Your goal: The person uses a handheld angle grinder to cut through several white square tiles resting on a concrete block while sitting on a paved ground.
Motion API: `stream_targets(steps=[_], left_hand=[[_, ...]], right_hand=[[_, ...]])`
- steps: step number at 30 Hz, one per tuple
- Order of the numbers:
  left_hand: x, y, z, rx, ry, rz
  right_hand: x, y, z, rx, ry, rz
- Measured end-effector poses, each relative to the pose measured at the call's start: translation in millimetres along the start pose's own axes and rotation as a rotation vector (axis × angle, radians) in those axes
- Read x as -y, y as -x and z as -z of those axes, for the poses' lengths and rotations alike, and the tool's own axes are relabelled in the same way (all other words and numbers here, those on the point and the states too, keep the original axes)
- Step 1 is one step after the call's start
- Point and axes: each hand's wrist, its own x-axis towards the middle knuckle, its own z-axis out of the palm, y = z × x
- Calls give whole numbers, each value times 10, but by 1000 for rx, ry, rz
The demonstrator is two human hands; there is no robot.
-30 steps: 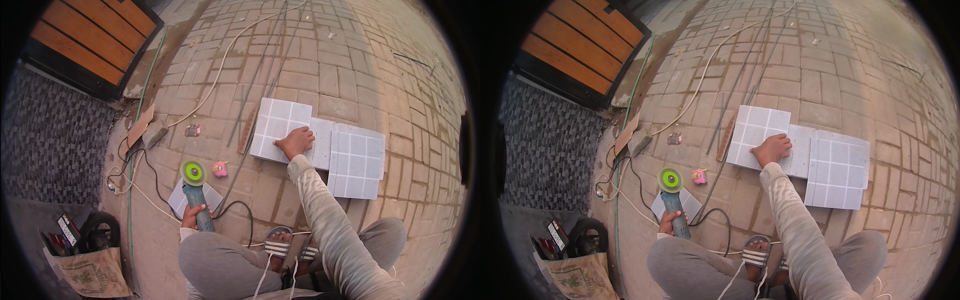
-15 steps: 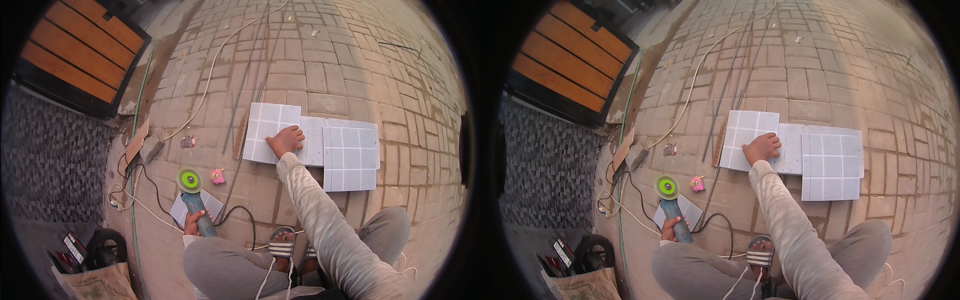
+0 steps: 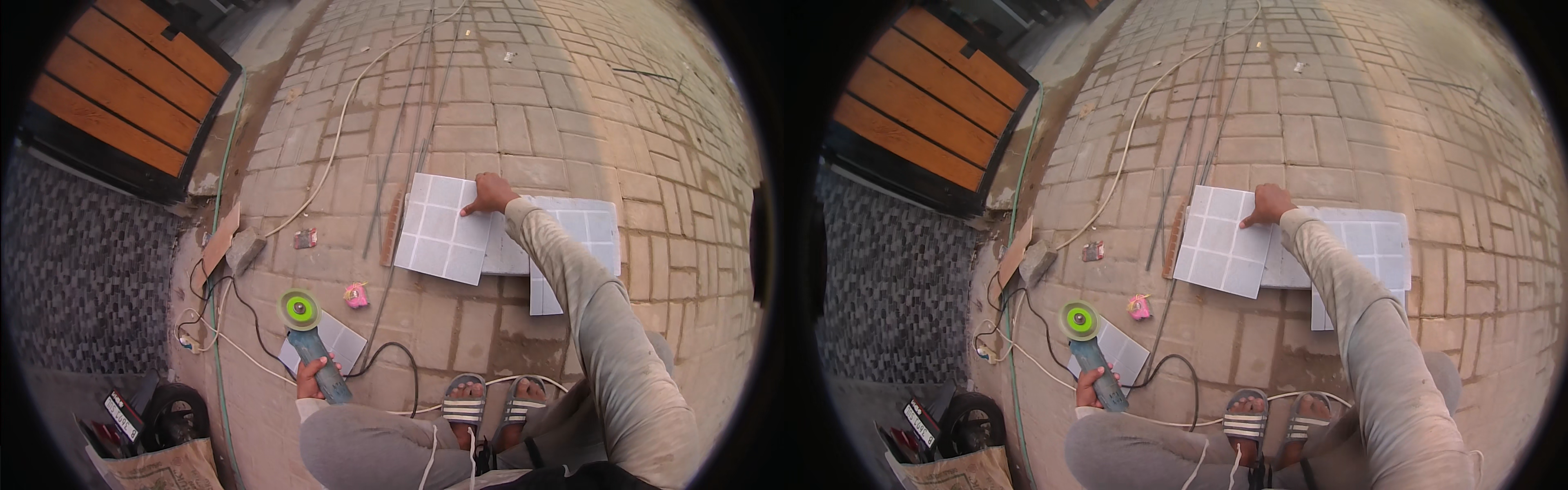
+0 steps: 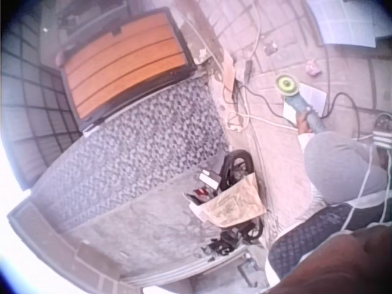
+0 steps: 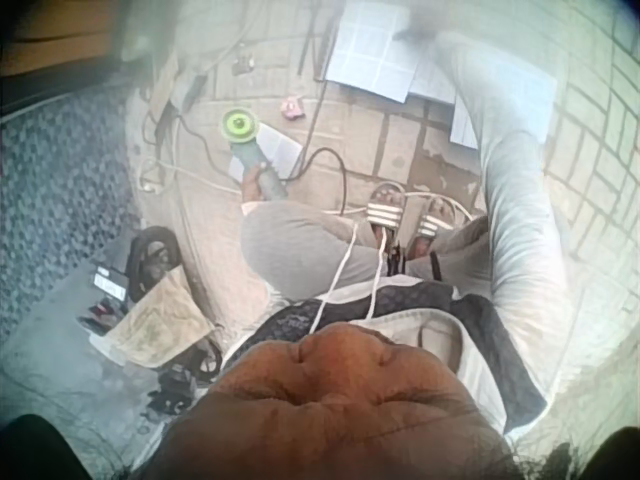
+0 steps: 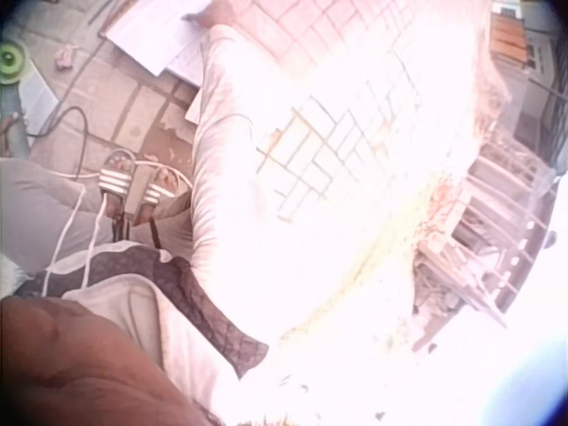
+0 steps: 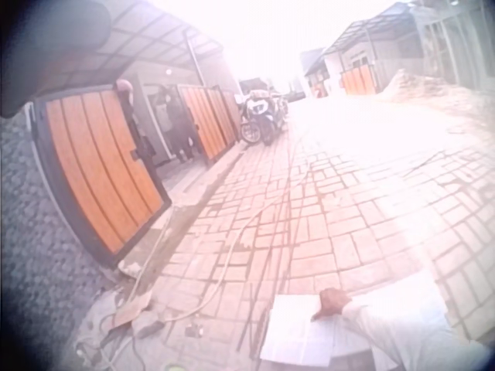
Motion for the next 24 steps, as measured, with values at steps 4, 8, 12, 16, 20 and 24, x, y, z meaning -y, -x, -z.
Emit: stream_targets(steps=[4, 8, 12, 16, 20, 24], left_hand=[[-29, -17, -114, -5, -27, 28], [-27, -42, -4, 36, -33, 110], [-1, -118, -252, -31, 18, -3], [-82, -357, 13, 57, -15, 25], [-84, -339, -432, 43, -13, -42], [-106, -503, -360, 46, -56, -22]], right_hand=[[-283, 435, 261, -52, -101, 30], [83, 1104, 506, -50, -115, 38], [-310, 1718, 641, -52, -275, -93], [-1008, 2588, 1086, -125, -409, -146], [-2388, 3893, 855, -387, -709, -304], [-3437, 5416, 48, -647, -745, -659]])
